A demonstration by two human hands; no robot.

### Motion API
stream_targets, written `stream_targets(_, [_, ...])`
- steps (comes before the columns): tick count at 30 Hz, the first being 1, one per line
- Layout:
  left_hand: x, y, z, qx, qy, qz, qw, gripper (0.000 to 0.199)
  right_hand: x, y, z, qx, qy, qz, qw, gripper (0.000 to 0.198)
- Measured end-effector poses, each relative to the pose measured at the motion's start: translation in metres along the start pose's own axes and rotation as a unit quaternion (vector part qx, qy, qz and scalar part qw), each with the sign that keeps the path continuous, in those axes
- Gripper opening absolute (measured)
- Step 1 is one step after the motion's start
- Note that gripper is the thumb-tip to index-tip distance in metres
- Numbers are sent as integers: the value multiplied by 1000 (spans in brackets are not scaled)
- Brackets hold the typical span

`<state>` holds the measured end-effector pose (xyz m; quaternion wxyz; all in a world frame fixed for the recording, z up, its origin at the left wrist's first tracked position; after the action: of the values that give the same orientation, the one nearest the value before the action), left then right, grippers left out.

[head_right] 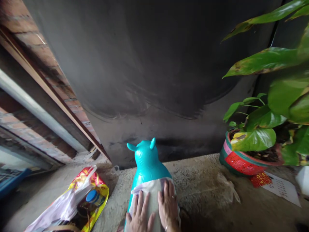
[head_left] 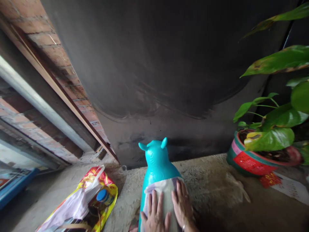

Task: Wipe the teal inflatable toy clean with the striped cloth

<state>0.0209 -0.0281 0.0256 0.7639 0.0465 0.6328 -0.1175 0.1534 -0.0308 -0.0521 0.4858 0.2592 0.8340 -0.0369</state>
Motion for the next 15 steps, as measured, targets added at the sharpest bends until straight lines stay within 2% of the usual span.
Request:
stream_targets(1, [-2,8,6,-4,8,10,1000,62,-2,20,-3,0,19,-37,999,53])
stream_targets(3, [-5,24,15,-17,31,33,999,59,-4,57,-7,-2,43,-71,997,55])
stream_targets(7, [-7,48,28,-26,76,74,994,57,-2,102,-9,-29,68,-74,995,57])
stream_targets(11, [-7,51,32,-14,76,80,994,59,0,101,-1,-19,76,-68,995,59])
stream_targets(15, [-13,45,30,8,45,40,998,64,4,67,15,19,64,-52,996,62])
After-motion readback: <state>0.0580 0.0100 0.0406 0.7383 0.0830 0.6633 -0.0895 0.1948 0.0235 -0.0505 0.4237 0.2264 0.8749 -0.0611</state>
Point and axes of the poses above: each hand's wrist, its own y-axis towards the middle knuckle, its own x-axis out of the palm, z = x × y, the point moved 1 cm from there along y, towards the middle knuckle, and after that the axes turned 2 degrees about z, right-handed, at the moved point
